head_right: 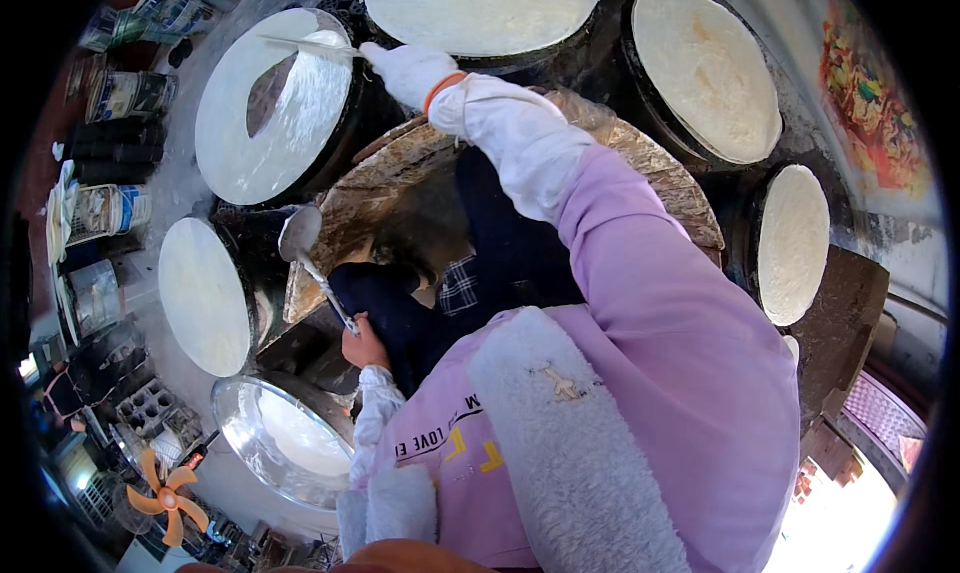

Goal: The person scoops batter from a metal bowl and pours it onto a series of hot circular griddles. Using a wooden spreader, they spread the batter into thin, round crepes. The person flips the crepes to cook the other side and then removes the finished ones from the griddles.

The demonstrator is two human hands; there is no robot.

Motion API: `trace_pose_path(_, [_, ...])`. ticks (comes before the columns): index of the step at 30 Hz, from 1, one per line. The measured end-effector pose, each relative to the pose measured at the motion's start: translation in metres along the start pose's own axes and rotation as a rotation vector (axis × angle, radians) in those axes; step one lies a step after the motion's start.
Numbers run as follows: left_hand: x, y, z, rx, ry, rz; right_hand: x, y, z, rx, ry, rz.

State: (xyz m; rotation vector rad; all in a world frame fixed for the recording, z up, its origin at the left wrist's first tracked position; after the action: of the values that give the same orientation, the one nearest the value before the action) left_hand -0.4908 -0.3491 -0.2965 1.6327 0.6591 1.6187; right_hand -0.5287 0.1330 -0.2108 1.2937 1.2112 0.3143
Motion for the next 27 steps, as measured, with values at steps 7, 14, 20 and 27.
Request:
trace_pose_path(7, [-0.002,0.002,0.003,0.042,0.034,0.011,-0.023,-0.002,0.037,-0.092,-0.181,-0.049])
trace_pose_path(14, [-0.002,0.001,-0.004,0.013,0.006,0.018,-0.008,-0.04,-0.079,0.188,-0.105,-0.145])
trace_pose_path(20, [-0.004,0.004,-0.004,0.006,0.02,0.007,-0.081,-0.029,-0.002,-0.082,-0.055,-0.192])
trace_pose_path(27, [-0.012,0.007,-0.001,0.027,-0.003,0.124,-0.028,0.008,0.048,0.024,-0.204,-0.089])
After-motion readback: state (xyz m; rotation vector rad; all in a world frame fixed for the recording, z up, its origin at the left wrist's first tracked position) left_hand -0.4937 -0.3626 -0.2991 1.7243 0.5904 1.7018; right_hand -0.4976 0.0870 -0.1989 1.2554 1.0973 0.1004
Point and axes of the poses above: each hand's wrist, its own z-axis away from the middle knuckle, its own y-axis out of the back of the hand, x = y × z, the point moved 4 cm from there along -z, towards the middle knuckle, and after that the axes turned 3 degrees about x, right-handed, at the moved point
